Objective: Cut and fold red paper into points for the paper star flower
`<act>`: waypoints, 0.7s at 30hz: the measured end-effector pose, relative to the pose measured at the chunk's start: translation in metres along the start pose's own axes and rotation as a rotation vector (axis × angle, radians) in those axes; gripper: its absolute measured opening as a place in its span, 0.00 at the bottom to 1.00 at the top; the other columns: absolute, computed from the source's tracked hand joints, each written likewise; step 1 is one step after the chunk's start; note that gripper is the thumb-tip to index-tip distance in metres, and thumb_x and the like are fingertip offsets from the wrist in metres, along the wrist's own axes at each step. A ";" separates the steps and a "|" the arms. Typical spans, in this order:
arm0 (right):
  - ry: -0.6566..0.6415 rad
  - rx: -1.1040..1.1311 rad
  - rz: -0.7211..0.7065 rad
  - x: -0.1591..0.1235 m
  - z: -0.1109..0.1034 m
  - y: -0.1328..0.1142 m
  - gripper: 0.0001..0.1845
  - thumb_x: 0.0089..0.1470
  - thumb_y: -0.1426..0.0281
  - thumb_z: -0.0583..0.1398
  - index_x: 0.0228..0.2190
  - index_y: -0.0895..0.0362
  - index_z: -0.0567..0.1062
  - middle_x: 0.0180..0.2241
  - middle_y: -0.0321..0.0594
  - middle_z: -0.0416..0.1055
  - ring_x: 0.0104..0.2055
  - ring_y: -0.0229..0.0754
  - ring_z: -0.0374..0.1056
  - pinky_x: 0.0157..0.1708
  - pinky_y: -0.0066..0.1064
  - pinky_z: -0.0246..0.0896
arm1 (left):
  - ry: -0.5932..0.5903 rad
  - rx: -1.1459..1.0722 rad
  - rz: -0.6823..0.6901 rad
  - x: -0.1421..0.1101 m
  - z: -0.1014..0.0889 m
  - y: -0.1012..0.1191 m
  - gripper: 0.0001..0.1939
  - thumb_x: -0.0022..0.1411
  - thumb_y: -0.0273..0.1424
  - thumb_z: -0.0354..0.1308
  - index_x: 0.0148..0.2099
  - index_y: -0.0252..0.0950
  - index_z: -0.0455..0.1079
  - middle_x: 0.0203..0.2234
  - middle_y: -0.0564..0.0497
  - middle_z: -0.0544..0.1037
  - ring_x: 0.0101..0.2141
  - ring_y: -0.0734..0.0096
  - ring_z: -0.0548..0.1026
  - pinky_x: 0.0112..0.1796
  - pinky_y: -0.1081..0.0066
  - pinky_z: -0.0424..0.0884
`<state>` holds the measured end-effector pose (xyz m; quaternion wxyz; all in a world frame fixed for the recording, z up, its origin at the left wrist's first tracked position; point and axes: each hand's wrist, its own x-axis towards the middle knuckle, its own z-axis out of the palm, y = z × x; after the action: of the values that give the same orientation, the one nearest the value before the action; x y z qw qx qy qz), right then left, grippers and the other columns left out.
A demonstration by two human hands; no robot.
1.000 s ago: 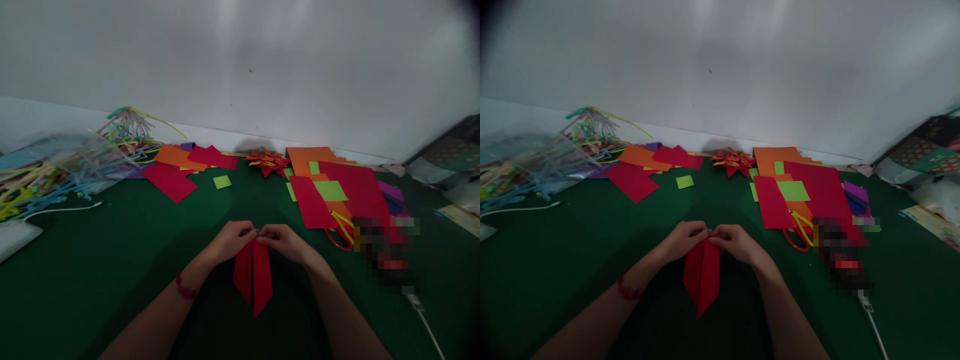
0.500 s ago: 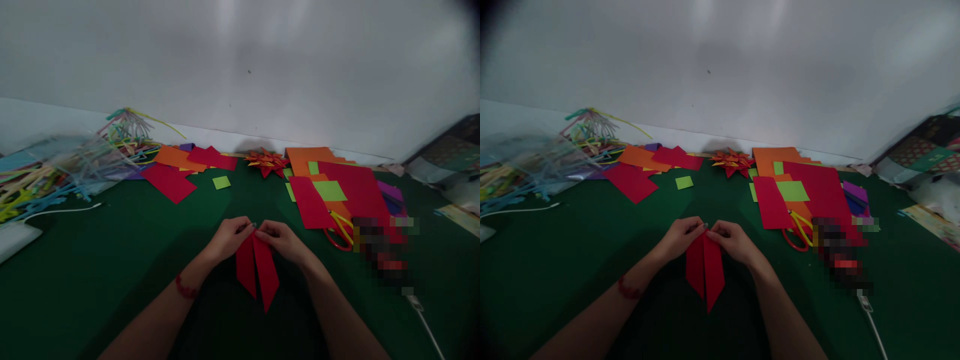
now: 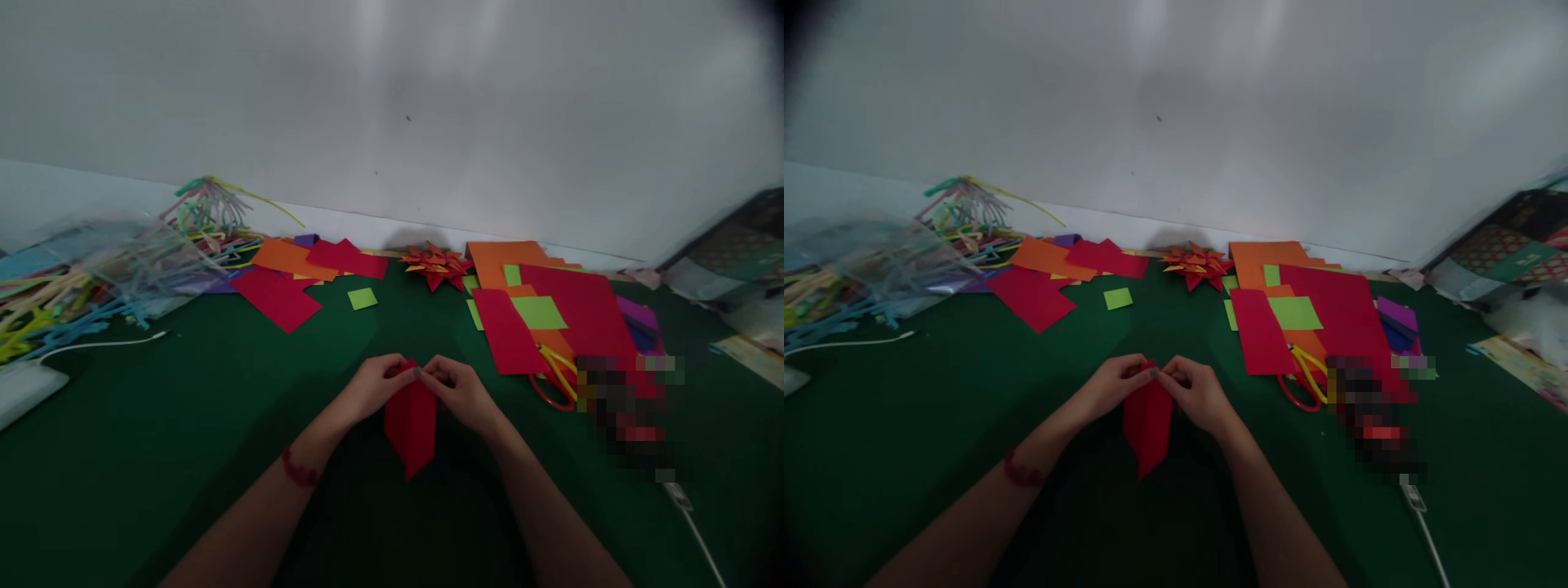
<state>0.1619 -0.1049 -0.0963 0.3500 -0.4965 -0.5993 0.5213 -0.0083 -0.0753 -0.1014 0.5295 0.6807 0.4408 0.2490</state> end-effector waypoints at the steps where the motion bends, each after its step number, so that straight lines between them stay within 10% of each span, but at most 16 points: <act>1: 0.016 0.002 -0.003 0.000 -0.001 0.000 0.15 0.50 0.56 0.55 0.25 0.56 0.66 0.17 0.31 0.60 0.17 0.31 0.55 0.16 0.24 0.49 | -0.028 -0.012 -0.012 0.000 -0.001 -0.001 0.14 0.55 0.41 0.51 0.27 0.35 0.61 0.20 0.57 0.63 0.22 0.77 0.61 0.22 0.76 0.55; 21: 0.155 0.017 -0.088 0.000 0.001 -0.001 0.12 0.52 0.60 0.54 0.28 0.56 0.66 0.21 0.33 0.63 0.23 0.34 0.58 0.21 0.25 0.53 | -0.112 -0.157 -0.091 -0.007 -0.002 0.005 0.11 0.48 0.37 0.58 0.30 0.35 0.64 0.23 0.55 0.69 0.23 0.75 0.67 0.24 0.76 0.60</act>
<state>0.1612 -0.1047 -0.0959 0.4221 -0.5057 -0.5872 0.4704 -0.0110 -0.0806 -0.0950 0.6160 0.6291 0.4201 0.2199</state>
